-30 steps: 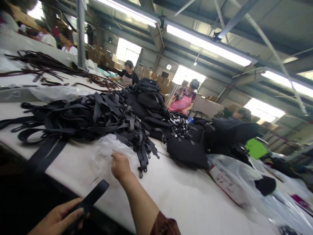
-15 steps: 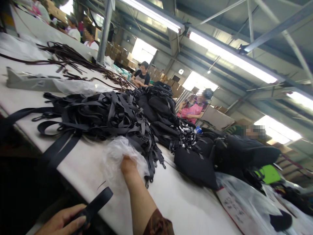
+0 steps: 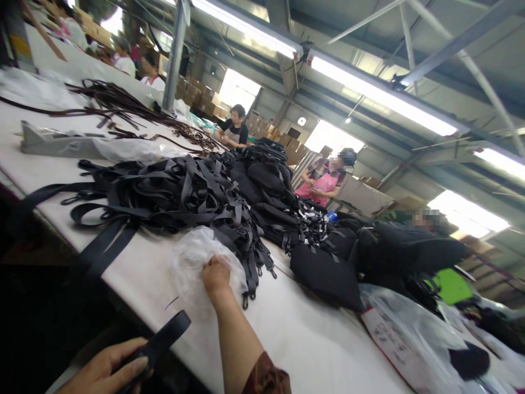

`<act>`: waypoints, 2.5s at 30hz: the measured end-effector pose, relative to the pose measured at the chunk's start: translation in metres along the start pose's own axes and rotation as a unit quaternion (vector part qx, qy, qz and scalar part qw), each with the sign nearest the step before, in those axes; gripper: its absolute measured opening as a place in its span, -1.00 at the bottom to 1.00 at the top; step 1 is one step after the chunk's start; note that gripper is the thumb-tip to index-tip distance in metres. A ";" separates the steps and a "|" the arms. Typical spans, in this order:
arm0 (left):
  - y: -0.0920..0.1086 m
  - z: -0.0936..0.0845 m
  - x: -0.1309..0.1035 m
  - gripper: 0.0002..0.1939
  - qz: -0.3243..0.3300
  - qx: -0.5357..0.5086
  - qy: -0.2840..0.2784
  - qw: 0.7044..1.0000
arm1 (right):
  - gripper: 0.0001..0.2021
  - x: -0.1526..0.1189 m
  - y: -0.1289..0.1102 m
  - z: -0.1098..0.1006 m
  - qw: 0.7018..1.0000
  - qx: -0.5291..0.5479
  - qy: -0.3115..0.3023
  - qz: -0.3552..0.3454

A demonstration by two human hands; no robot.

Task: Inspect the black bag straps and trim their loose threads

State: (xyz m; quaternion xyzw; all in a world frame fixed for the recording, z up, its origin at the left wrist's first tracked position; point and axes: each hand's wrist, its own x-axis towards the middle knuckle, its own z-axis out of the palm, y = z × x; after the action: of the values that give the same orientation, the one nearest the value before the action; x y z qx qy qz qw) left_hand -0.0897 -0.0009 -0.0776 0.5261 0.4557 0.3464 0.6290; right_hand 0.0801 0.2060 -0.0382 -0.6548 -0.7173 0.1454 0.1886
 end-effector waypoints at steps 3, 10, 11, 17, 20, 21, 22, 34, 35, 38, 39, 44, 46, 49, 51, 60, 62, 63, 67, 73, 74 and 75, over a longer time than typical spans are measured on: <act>0.004 0.005 -0.001 -0.55 -0.001 0.004 -0.005 1.000 | -0.92 -0.010 0.000 -0.007 0.999 0.028 0.020 0.006; 0.013 0.015 -0.006 -0.56 0.005 0.005 -0.004 1.000 | -0.81 -0.039 0.006 -0.029 0.982 0.159 0.088 -0.050; 0.014 0.016 -0.007 -0.55 0.008 0.004 -0.002 1.000 | -0.80 -0.044 0.007 -0.033 0.976 0.187 0.101 -0.057; 0.018 0.016 -0.009 -0.54 0.005 -0.045 0.013 0.999 | -0.80 -0.083 0.021 -0.053 0.924 0.361 0.122 -0.036; 0.027 0.016 -0.010 -0.54 0.002 -0.103 0.027 0.994 | -0.78 -0.113 0.032 -0.057 0.897 0.434 0.081 -0.006; 0.032 0.017 -0.010 -0.54 -0.001 -0.120 0.033 0.992 | -0.77 -0.123 0.036 -0.058 0.889 0.453 0.070 0.006; 0.036 0.018 -0.010 -0.54 -0.005 -0.135 0.040 0.990 | -0.75 -0.132 0.040 -0.058 0.880 0.471 0.061 0.020; 0.079 0.069 0.013 -0.53 -0.043 -0.224 0.024 0.973 | -0.73 -0.185 0.080 -0.071 0.849 0.517 0.059 0.094; 0.081 0.073 0.015 -0.51 -0.042 -0.226 0.010 0.973 | -0.73 -0.189 0.078 -0.070 0.850 0.517 0.055 0.090; 0.085 0.083 0.021 -0.50 -0.052 -0.218 -0.016 0.974 | -0.69 -0.199 0.071 -0.067 0.853 0.516 0.038 0.075; 0.085 0.086 0.023 -0.51 -0.056 -0.212 -0.020 0.975 | -0.68 -0.202 0.068 -0.066 0.854 0.515 0.032 0.072; 0.082 0.097 0.025 -0.55 -0.068 -0.166 0.003 0.984 | -0.69 -0.209 0.063 -0.063 0.871 0.489 0.000 0.053; 0.082 0.099 0.026 -0.56 -0.071 -0.154 0.027 0.985 | -0.70 -0.208 0.065 -0.061 0.873 0.485 0.000 0.051; 0.088 0.094 0.031 -0.56 -0.061 -0.140 0.082 0.985 | -0.70 -0.204 0.075 -0.059 0.863 0.499 0.034 0.064; 0.096 0.082 0.039 -0.53 -0.032 -0.122 0.143 0.982 | -0.70 -0.200 0.088 -0.059 0.855 0.508 0.066 0.081; 0.132 0.039 0.106 -0.60 0.161 0.170 0.283 0.930 | -0.68 -0.208 0.141 -0.061 0.842 0.503 0.156 0.121; 0.129 0.040 0.118 -0.58 0.182 0.168 0.284 0.926 | -0.67 -0.212 0.143 -0.065 0.838 0.500 0.183 0.117; 0.126 0.042 0.121 -0.57 0.192 0.161 0.285 0.925 | -0.66 -0.214 0.143 -0.068 0.837 0.499 0.194 0.115; 0.119 0.045 0.116 -0.60 0.221 0.177 0.276 0.919 | -0.66 -0.221 0.146 -0.080 0.827 0.520 0.185 0.106; 0.134 0.039 0.077 -0.53 0.161 0.220 0.403 0.874 | -0.65 -0.229 0.134 -0.081 0.777 0.617 0.091 0.084; 0.137 0.036 0.071 -0.54 0.150 0.224 0.408 0.873 | -0.63 -0.230 0.130 -0.080 0.760 0.642 0.075 0.070; 0.138 0.034 0.065 -0.56 0.143 0.223 0.401 0.877 | -0.60 -0.230 0.126 -0.081 0.743 0.665 0.058 0.053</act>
State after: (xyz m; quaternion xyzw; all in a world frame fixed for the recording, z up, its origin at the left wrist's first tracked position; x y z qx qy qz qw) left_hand -0.0293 0.0753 0.0452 0.5278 0.6537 0.5032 0.2020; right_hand 0.2453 -0.0136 -0.0426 -0.4072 -0.3906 0.5572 0.6093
